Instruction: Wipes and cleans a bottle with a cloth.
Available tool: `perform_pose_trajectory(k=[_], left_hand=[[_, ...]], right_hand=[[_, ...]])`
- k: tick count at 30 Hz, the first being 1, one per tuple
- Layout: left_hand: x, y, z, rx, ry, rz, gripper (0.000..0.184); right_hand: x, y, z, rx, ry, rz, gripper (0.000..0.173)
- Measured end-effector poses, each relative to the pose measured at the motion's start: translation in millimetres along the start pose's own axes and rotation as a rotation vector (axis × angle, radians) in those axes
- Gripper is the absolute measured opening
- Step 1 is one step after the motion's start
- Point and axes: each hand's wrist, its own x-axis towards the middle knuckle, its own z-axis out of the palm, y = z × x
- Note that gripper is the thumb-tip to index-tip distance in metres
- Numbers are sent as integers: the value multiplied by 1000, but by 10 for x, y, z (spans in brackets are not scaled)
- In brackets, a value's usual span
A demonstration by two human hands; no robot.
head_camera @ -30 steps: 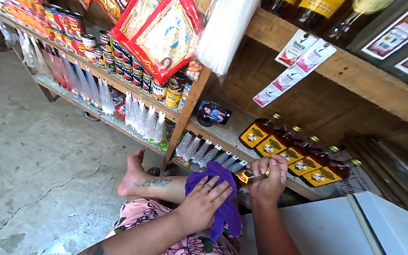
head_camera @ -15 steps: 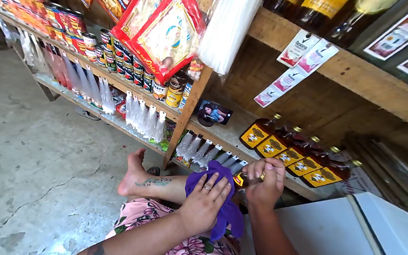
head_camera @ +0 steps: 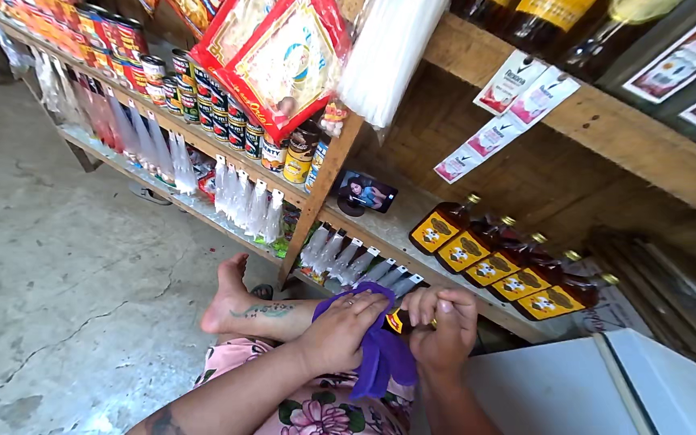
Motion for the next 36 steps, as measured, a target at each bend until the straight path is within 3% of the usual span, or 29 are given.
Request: perform_pose_trajectory(k=[3,9,20,28,30,33,36], left_hand=[[80,-53,-106,-133,-94,8,68],[220,5,-253,-204,-239,3,42],[179,25,-126,-252,-109,9,39],[172,158,-118,-195,-59,-50,52],[185,143,-117,-188,-66,-64,54],[197,121,-140,-162,-24,-57,51],[169,67,-128,-178,-8,-23,51]], right_hand=[[-78,-48,74,-34,-85,-22,19],[-187,-107,197,-34,-189,-53,18],[-175,-97,149,-33,-219,-50,19],[-135,-103,123,-36,-243,-32,19],[-91,-98,98,-103,-252,-21,20],[74,-247,104,-464,-318,-66,17],[201,-726,385,-656,-570,-284,12]])
